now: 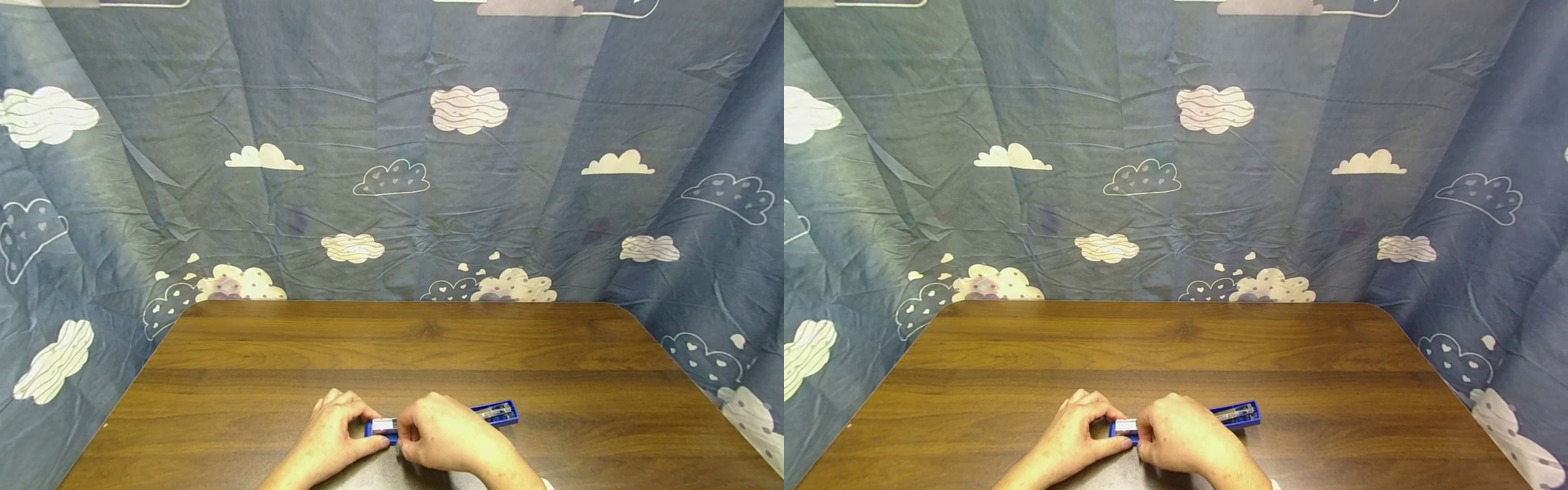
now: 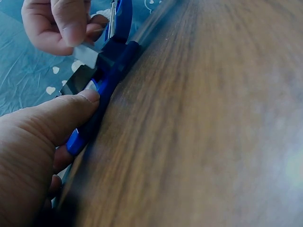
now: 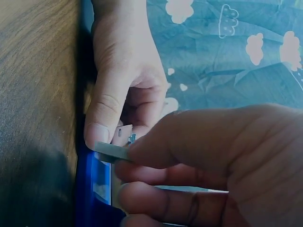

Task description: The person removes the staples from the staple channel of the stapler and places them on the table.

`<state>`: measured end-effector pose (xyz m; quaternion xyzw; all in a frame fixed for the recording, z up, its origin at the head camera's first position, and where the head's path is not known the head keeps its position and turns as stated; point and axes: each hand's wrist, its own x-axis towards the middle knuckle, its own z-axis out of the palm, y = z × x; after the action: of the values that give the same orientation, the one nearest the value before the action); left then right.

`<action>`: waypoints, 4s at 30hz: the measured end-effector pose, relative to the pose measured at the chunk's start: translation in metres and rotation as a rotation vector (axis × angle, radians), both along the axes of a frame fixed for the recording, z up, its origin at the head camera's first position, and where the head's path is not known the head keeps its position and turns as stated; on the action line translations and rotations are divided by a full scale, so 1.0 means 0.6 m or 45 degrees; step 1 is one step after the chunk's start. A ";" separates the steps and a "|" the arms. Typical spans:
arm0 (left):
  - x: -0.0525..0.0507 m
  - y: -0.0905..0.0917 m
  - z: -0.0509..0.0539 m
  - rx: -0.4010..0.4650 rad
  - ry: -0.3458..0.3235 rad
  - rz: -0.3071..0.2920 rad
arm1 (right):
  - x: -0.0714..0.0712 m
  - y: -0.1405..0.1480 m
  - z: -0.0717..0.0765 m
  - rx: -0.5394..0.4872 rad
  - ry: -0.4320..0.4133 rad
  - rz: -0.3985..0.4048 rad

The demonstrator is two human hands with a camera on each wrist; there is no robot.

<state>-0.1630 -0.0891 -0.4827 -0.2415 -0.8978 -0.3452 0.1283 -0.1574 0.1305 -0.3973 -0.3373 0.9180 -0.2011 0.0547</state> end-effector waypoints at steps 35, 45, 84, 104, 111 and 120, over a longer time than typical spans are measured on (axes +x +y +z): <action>0.000 -0.001 -0.004 0.004 0.030 0.001 | 0.014 0.014 -0.005 0.217 -0.102 -0.077; 0.001 0.000 -0.001 -0.003 0.015 0.003 | 0.011 0.016 -0.003 0.212 -0.089 -0.081; 0.002 -0.001 0.000 -0.010 -0.003 0.007 | 0.011 0.005 -0.010 0.143 -0.018 -0.097; 0.001 0.000 -0.002 -0.009 0.035 0.012 | 0.007 -0.002 -0.010 0.075 0.056 -0.100; 0.000 0.000 -0.002 -0.008 0.031 0.014 | 0.000 -0.005 -0.012 0.038 0.265 -0.185; 0.001 -0.001 -0.002 -0.013 0.005 0.006 | 0.001 -0.007 -0.021 0.059 0.189 -0.147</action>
<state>-0.1625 -0.0894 -0.4836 -0.2407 -0.8998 -0.3400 0.1296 -0.1565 0.1264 -0.4101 -0.2965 0.9419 -0.1571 -0.0172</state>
